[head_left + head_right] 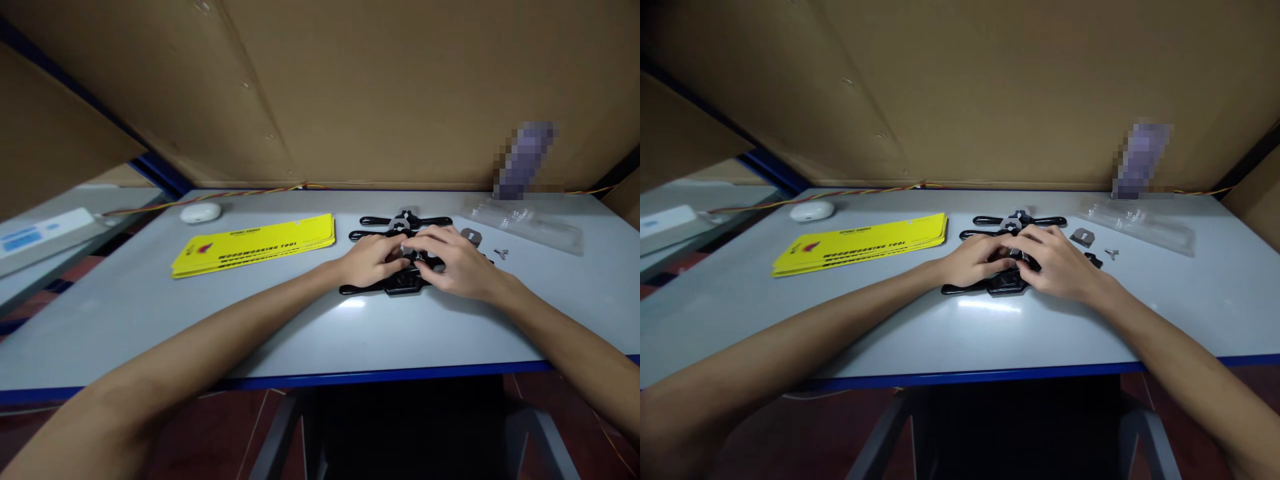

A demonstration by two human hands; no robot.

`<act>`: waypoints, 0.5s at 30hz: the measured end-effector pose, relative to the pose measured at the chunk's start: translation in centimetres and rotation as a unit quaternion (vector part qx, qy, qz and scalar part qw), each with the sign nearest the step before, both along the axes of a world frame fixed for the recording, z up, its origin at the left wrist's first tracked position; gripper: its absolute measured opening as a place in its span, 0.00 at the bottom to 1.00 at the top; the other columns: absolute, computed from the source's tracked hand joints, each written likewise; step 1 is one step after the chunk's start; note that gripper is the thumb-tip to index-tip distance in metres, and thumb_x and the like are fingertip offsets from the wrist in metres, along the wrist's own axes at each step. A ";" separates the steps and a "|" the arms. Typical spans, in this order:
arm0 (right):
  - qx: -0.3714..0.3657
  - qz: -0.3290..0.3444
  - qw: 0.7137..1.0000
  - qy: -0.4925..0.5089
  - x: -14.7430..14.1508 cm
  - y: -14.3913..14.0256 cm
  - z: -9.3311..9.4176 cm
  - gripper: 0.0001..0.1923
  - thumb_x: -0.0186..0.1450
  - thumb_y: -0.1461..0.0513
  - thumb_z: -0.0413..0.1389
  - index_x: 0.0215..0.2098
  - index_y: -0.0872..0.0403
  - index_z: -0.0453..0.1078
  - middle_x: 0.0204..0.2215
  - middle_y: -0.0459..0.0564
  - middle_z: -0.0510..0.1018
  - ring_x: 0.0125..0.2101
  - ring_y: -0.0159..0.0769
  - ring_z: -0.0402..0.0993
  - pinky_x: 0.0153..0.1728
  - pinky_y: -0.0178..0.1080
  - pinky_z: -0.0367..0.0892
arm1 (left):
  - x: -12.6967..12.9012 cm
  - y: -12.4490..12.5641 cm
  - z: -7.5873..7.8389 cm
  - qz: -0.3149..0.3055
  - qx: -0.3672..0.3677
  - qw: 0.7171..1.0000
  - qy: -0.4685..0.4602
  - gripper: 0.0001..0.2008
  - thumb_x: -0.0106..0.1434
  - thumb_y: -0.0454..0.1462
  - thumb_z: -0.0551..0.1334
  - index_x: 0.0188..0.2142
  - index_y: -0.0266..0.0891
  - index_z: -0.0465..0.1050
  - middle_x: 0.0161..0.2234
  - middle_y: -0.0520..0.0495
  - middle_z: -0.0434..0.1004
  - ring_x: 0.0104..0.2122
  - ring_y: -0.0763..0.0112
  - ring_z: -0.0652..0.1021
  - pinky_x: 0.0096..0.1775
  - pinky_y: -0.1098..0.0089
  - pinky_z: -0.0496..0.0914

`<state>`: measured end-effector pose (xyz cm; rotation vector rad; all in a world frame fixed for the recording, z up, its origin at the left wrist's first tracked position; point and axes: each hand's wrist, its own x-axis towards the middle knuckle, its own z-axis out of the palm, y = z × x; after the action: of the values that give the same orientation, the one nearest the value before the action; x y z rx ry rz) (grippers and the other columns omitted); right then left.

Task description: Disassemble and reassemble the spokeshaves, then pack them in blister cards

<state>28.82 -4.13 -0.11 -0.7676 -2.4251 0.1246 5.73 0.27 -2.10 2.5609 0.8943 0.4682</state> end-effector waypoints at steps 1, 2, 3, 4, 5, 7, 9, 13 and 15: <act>-0.006 0.010 1.000 0.006 -0.1 0.0 0.0 0.16 0.72 0.66 0.53 0.56 0.50 0.73 0.48 0.55 0.81 0.48 0.44 0.77 0.50 0.49 0.67 | 0.0 0.0 0.1 -0.001 -0.001 1.000 0.000 0.14 0.69 0.48 0.53 0.41 0.40 0.68 0.28 0.51 0.74 0.26 0.66 0.73 0.32 0.65 0.62; -0.012 0.020 1.000 0.010 -0.1 -0.1 0.0 0.16 0.72 0.66 0.53 0.56 0.50 0.73 0.48 0.55 0.81 0.48 0.44 0.77 0.50 0.49 0.68 | 0.0 0.0 0.1 -0.002 -0.003 1.000 -0.001 0.14 0.69 0.48 0.53 0.40 0.40 0.68 0.28 0.50 0.74 0.27 0.65 0.73 0.33 0.65 0.63; -0.017 0.029 0.999 0.011 -0.2 -0.1 0.0 0.15 0.72 0.66 0.53 0.54 0.50 0.74 0.49 0.55 0.80 0.49 0.44 0.77 0.50 0.49 0.69 | 0.0 -0.1 0.2 -0.003 -0.004 1.000 -0.002 0.14 0.69 0.48 0.53 0.40 0.40 0.68 0.29 0.50 0.74 0.28 0.65 0.74 0.33 0.65 0.63; -0.022 0.037 0.999 0.011 -0.3 -0.2 -0.1 0.15 0.72 0.66 0.53 0.53 0.50 0.74 0.49 0.55 0.80 0.49 0.44 0.77 0.50 0.49 0.70 | 0.0 -0.1 0.3 -0.004 -0.006 1.000 -0.002 0.14 0.69 0.48 0.53 0.40 0.40 0.68 0.29 0.50 0.75 0.28 0.64 0.74 0.33 0.65 0.63; -0.025 0.044 0.999 0.010 -0.4 -0.2 -0.1 0.14 0.71 0.67 0.53 0.52 0.50 0.74 0.49 0.55 0.80 0.48 0.43 0.77 0.49 0.48 0.70 | 0.0 -0.1 0.4 -0.004 -0.008 1.000 -0.001 0.14 0.69 0.48 0.53 0.40 0.40 0.68 0.29 0.50 0.75 0.29 0.64 0.75 0.33 0.65 0.63; -0.029 0.051 0.998 0.009 -0.5 -0.2 -0.1 0.13 0.71 0.67 0.54 0.50 0.51 0.74 0.47 0.55 0.80 0.47 0.43 0.77 0.47 0.48 0.71 | 0.0 -0.2 0.5 -0.003 -0.013 1.000 -0.001 0.14 0.69 0.48 0.54 0.39 0.41 0.68 0.29 0.50 0.75 0.28 0.64 0.75 0.33 0.65 0.62; -0.033 0.054 0.998 0.008 -0.5 -0.2 -0.2 0.12 0.70 0.67 0.55 0.49 0.51 0.74 0.46 0.55 0.79 0.45 0.43 0.77 0.46 0.48 0.71 | 0.0 -0.3 0.6 -0.001 -0.019 1.000 -0.002 0.14 0.69 0.47 0.54 0.39 0.41 0.68 0.29 0.50 0.75 0.28 0.64 0.75 0.33 0.65 0.62; -0.043 0.057 0.997 0.010 -0.4 -0.2 -0.2 0.12 0.69 0.67 0.55 0.49 0.52 0.74 0.45 0.55 0.79 0.44 0.42 0.76 0.45 0.48 0.71 | 0.0 -0.3 0.6 -0.005 -0.022 1.000 -0.006 0.13 0.68 0.46 0.54 0.40 0.40 0.69 0.31 0.50 0.77 0.30 0.64 0.76 0.34 0.65 0.63; -0.040 0.061 0.997 0.016 -0.4 -0.2 -0.3 0.12 0.70 0.68 0.55 0.50 0.53 0.75 0.45 0.55 0.78 0.44 0.42 0.76 0.45 0.47 0.73 | 0.1 -0.2 0.6 -0.005 -0.020 1.000 -0.007 0.13 0.67 0.46 0.54 0.41 0.40 0.69 0.31 0.49 0.78 0.31 0.63 0.76 0.34 0.65 0.63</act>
<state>28.39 -4.34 -0.41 -0.6461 -2.4492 0.2813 5.80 0.04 -1.51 2.5214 0.8761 0.4599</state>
